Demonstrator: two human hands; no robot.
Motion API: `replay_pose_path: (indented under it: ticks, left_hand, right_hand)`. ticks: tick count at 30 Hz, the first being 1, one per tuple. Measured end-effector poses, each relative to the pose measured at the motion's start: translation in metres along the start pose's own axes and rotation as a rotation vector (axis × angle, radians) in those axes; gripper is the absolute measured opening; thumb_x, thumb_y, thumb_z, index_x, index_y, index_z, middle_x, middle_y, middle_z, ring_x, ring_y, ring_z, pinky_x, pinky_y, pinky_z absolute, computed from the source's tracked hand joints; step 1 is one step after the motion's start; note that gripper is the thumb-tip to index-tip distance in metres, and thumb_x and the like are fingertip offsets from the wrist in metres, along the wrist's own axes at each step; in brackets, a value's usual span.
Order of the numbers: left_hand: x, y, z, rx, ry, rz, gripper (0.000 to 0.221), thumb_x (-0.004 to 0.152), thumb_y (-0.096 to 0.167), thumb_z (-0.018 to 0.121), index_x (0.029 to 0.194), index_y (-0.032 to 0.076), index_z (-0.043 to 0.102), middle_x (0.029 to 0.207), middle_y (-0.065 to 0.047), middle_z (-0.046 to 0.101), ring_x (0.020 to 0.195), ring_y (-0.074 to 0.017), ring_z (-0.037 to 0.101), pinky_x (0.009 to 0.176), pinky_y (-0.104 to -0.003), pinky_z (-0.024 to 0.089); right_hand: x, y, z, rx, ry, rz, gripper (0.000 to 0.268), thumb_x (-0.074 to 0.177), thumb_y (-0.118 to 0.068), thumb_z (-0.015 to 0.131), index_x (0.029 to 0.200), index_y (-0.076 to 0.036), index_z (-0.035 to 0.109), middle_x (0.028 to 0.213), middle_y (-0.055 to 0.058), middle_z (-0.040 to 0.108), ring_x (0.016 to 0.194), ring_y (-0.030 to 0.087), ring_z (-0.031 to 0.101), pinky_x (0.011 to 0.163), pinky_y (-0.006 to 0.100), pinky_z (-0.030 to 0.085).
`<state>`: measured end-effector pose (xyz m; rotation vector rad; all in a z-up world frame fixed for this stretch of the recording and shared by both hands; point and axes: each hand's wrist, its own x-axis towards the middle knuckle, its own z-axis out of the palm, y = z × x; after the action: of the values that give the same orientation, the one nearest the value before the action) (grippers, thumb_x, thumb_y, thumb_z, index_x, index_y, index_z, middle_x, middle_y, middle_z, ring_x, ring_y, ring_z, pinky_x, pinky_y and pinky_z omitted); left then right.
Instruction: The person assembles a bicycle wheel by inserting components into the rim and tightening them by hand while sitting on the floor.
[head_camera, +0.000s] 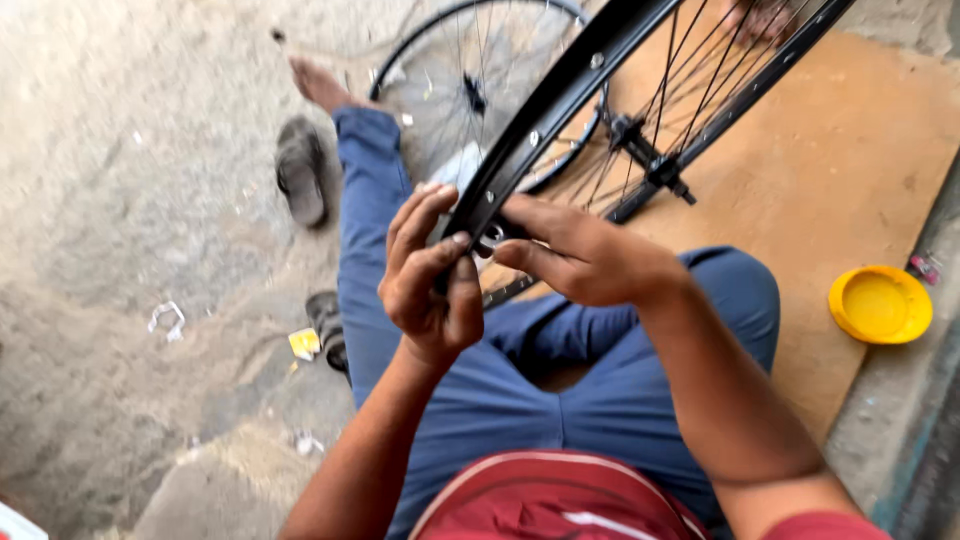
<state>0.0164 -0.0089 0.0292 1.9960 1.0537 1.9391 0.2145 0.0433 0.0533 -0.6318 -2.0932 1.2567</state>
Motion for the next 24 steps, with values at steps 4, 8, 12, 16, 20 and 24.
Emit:
replay_pose_path:
  ticks: [4,8,12,16,20,24]
  left_hand:
    - [0.004,0.000,-0.003,0.008,0.027,0.010,0.010,0.093,0.001,0.060,0.102,-0.002,0.060,0.131,-0.030,0.064,0.133,-0.0447,0.060,0.116,-0.050,0.045]
    - [-0.014,0.005,0.000,0.007,0.006,0.012,0.013,0.094,0.002,0.061,0.106,0.000,0.061,0.129,-0.026,0.066,0.130,-0.0430,0.064,0.115,-0.051,0.048]
    - [-0.029,-0.021,-0.004,0.071,-0.123,0.004,0.030,0.099,0.002,0.064,0.128,0.004,0.056,0.142,-0.026,0.057,0.129,-0.0438,0.061,0.113,-0.050,0.049]
    - [-0.059,-0.043,-0.010,0.025,-0.227,0.158,0.046,0.103,0.000,0.059,0.144,0.004,0.038,0.155,-0.029,0.043,0.138,-0.0500,0.054,0.117,-0.055,0.047]
    - [-0.064,-0.032,-0.019,-0.006,-0.206,0.018,0.048,0.104,-0.002,0.061,0.148,0.006,0.042,0.156,-0.030,0.043,0.140,-0.0503,0.055,0.113,-0.050,0.053]
    - [-0.025,-0.015,-0.037,0.065,-0.313,-0.121,0.047,0.099,-0.002,0.065,0.144,0.009,0.054,0.155,-0.027,0.050,0.129,-0.0442,0.065,0.101,-0.043,0.059]
  right_hand:
    - [0.012,0.004,0.055,-0.166,0.324,-0.014,0.031,0.087,-0.022,0.075,0.108,-0.004,0.062,0.091,0.008,0.068,0.084,0.022,0.068,0.075,0.036,0.055]
    - [0.022,0.012,0.084,-0.550,0.804,-0.111,0.022,0.090,-0.018,0.078,0.104,-0.007,0.065,0.087,0.012,0.067,0.081,0.033,0.065,0.075,0.043,0.050]
    - [0.014,0.004,0.046,-0.267,0.516,-0.108,0.025,0.089,-0.011,0.077,0.111,-0.003,0.068,0.095,0.015,0.070,0.087,0.029,0.071,0.077,0.037,0.055]
    - [-0.006,-0.005,0.029,-0.119,0.256,-0.070,0.024,0.088,-0.007,0.077,0.107,-0.001,0.065,0.091,0.012,0.068,0.086,0.027,0.066,0.079,0.037,0.053]
    - [-0.001,0.013,0.070,-0.210,0.620,-0.176,0.025,0.093,-0.005,0.076,0.112,-0.001,0.060,0.102,0.010,0.067,0.094,0.015,0.068,0.085,0.029,0.055]
    - [-0.006,0.017,0.069,-0.060,0.722,-0.220,0.024,0.104,-0.004,0.069,0.122,0.000,0.054,0.111,0.011,0.061,0.105,0.016,0.062,0.100,0.030,0.052]
